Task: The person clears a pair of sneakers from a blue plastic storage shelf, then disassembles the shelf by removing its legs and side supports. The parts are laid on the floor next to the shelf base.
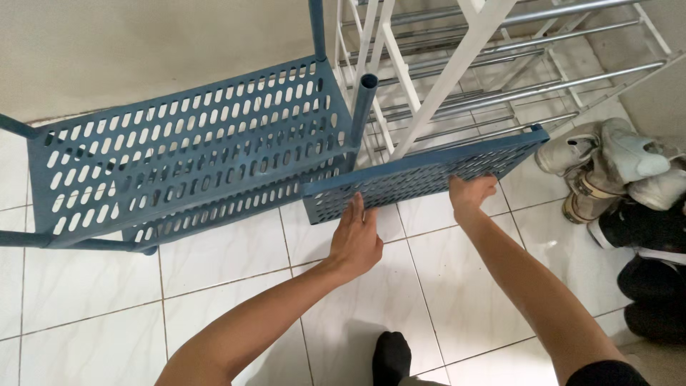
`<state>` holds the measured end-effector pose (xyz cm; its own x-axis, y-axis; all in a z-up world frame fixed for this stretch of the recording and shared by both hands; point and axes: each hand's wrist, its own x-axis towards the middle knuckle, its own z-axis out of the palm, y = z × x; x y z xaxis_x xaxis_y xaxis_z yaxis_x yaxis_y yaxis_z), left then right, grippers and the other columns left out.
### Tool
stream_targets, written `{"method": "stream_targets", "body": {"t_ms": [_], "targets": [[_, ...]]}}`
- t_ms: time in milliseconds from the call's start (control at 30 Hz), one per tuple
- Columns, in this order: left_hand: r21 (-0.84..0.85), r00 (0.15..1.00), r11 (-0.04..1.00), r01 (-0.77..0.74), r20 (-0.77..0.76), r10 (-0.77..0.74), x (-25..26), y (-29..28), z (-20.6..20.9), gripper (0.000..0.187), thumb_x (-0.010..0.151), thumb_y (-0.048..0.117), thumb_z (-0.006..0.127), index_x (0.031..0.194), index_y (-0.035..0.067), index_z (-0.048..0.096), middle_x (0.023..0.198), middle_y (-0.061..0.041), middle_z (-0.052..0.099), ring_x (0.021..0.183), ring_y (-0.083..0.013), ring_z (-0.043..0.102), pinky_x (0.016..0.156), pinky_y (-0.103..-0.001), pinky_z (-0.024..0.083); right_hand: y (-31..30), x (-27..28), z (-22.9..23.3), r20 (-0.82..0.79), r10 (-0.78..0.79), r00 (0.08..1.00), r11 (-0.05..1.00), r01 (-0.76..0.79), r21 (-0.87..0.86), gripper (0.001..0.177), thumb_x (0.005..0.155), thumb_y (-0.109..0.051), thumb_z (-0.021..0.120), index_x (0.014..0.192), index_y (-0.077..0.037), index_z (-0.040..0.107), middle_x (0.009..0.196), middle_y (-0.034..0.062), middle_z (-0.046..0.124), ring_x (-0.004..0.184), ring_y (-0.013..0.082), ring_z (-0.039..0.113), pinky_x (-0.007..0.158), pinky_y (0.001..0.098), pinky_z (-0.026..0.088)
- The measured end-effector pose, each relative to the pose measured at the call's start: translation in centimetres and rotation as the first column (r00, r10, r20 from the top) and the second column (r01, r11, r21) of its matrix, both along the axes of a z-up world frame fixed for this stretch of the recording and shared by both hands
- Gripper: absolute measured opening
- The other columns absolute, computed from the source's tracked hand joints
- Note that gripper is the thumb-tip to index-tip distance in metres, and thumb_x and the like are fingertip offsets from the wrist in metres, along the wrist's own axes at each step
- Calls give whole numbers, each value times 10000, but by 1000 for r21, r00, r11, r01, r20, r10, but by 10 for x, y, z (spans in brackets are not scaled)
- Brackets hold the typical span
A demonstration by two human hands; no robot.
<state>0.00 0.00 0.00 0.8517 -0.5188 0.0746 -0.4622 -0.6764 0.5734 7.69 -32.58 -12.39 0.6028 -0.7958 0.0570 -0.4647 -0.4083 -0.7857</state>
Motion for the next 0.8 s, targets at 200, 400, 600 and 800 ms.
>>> {"method": "stream_targets", "body": {"t_ms": [200, 400, 600, 800], "targets": [[132, 996, 988, 83, 6, -85, 6, 18, 11, 470, 850, 108, 642, 1277, -71, 562, 1411, -311, 511, 1285, -426, 540, 1077, -475, 462, 102, -23, 56, 124, 232, 965, 936, -187, -297, 844, 768, 14, 767, 1436, 77, 254, 1450, 339, 239, 1335, 476, 303, 1142, 556, 277], [73, 764, 990, 119, 630, -138, 25, 50, 35, 281, 896, 114, 670, 1170, 55, 689, 1256, -131, 657, 1195, -302, 584, 1031, -472, 468, 126, -46, 112, -10, 595, 804, 641, -482, -597, 697, 828, 73, 672, 1443, 7, 351, 1496, 340, 227, 1396, 501, 244, 1134, 617, 243], [150, 816, 984, -98, 579, -7, 53, 56, 48, 465, 845, 329, 690, 1226, 64, 669, 1115, -141, 668, 1013, -318, 620, 903, -553, 453, 110, -47, 133, -122, 710, 693, 434, -567, -700, 543, 923, -46, 684, 1418, -2, 467, 1487, 239, 444, 1358, 484, 366, 1130, 652, 294], [183, 842, 977, -111, 539, -6, 69, 48, 41, 401, 890, 349, 727, 1249, 180, 670, 962, -84, 646, 840, -290, 697, 726, -437, 569, 95, -27, 164, -350, 663, 661, 344, -685, -642, 389, 966, -249, 723, 1316, -128, 602, 1280, 77, 608, 1289, 312, 525, 1038, 691, 284]]}}
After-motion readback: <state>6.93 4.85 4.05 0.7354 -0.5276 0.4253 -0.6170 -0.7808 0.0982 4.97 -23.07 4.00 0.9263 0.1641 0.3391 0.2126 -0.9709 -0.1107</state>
